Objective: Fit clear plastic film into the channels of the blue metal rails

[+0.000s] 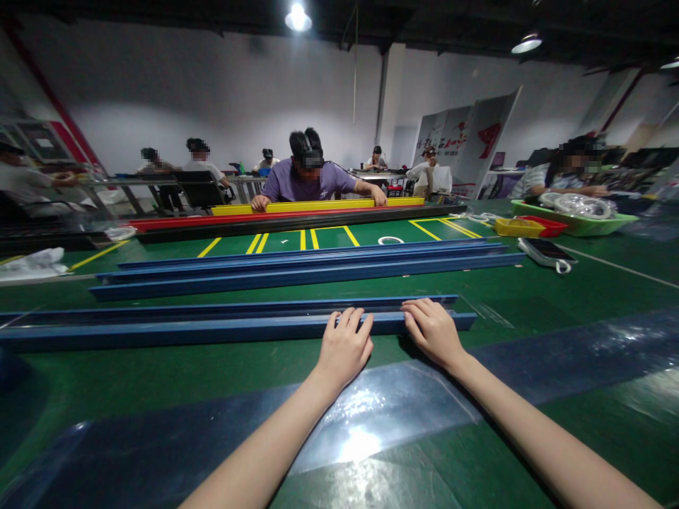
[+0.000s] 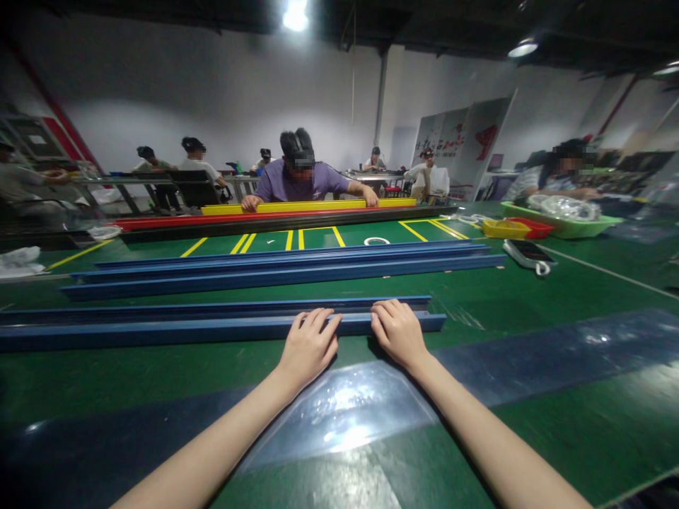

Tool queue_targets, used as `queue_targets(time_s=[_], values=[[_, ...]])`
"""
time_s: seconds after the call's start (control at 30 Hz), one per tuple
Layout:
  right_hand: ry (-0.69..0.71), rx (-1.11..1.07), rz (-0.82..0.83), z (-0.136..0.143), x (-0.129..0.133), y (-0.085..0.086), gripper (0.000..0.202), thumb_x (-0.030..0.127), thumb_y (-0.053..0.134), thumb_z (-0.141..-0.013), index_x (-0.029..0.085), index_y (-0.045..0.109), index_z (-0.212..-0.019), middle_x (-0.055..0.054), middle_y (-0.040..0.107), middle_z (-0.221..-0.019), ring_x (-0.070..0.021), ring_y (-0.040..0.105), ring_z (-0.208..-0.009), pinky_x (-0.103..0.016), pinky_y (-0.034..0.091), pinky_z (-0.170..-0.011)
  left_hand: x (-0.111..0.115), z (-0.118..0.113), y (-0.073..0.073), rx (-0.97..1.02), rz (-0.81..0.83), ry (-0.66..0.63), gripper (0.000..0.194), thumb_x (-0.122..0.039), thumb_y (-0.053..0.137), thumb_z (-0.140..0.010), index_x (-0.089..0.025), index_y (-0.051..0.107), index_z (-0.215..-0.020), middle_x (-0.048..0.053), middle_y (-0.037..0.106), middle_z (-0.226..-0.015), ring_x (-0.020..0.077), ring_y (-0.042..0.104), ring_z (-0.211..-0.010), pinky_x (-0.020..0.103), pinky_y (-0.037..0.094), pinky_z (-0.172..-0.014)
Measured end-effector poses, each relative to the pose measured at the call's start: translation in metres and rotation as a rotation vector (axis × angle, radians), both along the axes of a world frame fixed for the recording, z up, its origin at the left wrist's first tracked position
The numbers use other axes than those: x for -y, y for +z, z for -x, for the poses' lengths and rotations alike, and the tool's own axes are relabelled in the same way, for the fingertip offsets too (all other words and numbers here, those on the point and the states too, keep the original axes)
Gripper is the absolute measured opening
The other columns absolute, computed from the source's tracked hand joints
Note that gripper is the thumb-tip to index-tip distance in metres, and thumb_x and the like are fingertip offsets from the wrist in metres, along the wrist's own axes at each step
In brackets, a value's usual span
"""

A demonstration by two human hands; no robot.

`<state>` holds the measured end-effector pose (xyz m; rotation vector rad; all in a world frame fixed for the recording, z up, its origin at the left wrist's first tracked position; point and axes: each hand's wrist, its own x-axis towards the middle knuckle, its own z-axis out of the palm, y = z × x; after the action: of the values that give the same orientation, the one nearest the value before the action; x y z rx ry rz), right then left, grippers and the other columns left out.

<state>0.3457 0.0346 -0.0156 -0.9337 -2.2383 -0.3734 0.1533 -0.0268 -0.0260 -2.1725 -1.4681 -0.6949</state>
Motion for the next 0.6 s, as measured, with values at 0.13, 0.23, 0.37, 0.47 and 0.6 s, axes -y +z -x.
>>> queue_targets(time_s=[0.13, 0.23, 0.37, 0.47, 0.6], values=[[0.09, 0.061, 0.025, -0.0009, -0.0012, -0.0021, 0.025, 0.023, 0.038, -0.086, 0.015, 0.06, -0.096, -0.009, 0.063, -0.097, -0.0202, 0.054, -0.09, -0.034, 0.041, -0.076, 0.0003, 0.0002, 0.0005, 0.016, -0.024, 0.052, 0.03, -0.021, 0.044, -0.08, -0.016, 0.053, -0.108, 0.009, 0.057, -0.11, 0.023, 0.049, -0.103, 0.04, 0.035, -0.088], [0.144, 0.099, 0.013, -0.0009, -0.0014, -0.0042, 0.028, 0.024, 0.039, -0.086, 0.013, 0.058, -0.103, -0.01, 0.062, -0.104, -0.021, 0.052, -0.094, -0.035, 0.041, -0.08, -0.0003, 0.0009, 0.0005, -0.008, -0.033, 0.019, 0.033, -0.021, 0.045, -0.08, -0.017, 0.051, -0.112, 0.009, 0.056, -0.113, 0.0227, 0.047, -0.106, 0.04, 0.035, -0.089], [0.16, 0.111, 0.012, 0.0002, -0.0009, -0.0051, 0.029, 0.023, 0.037, -0.086, 0.014, 0.057, -0.105, -0.01, 0.061, -0.107, -0.0204, 0.052, -0.097, -0.035, 0.04, -0.082, -0.0004, 0.0008, 0.0003, -0.032, -0.01, -0.013, 0.032, -0.023, 0.045, -0.08, -0.02, 0.051, -0.112, 0.007, 0.056, -0.113, 0.0217, 0.048, -0.105, 0.039, 0.035, -0.088], [0.118, 0.081, -0.011, 0.0012, 0.0, -0.0034, 0.027, 0.023, 0.038, -0.086, 0.015, 0.058, -0.101, -0.009, 0.063, -0.103, -0.0202, 0.052, -0.097, -0.036, 0.038, -0.083, 0.0008, -0.0006, 0.001, -0.019, 0.001, 0.026, 0.031, -0.021, 0.045, -0.079, -0.018, 0.052, -0.11, 0.008, 0.057, -0.111, 0.022, 0.049, -0.103, 0.039, 0.036, -0.087], [0.028, 0.017, -0.034, 0.0013, 0.001, 0.0002, 0.023, 0.021, 0.038, -0.086, 0.015, 0.059, -0.092, -0.008, 0.065, -0.094, -0.0196, 0.054, -0.09, -0.035, 0.037, -0.08, 0.0022, -0.0025, 0.0025, 0.021, 0.012, 0.144, 0.026, -0.018, 0.044, -0.078, -0.016, 0.055, -0.102, 0.009, 0.058, -0.109, 0.0232, 0.05, -0.1, 0.04, 0.037, -0.085]])
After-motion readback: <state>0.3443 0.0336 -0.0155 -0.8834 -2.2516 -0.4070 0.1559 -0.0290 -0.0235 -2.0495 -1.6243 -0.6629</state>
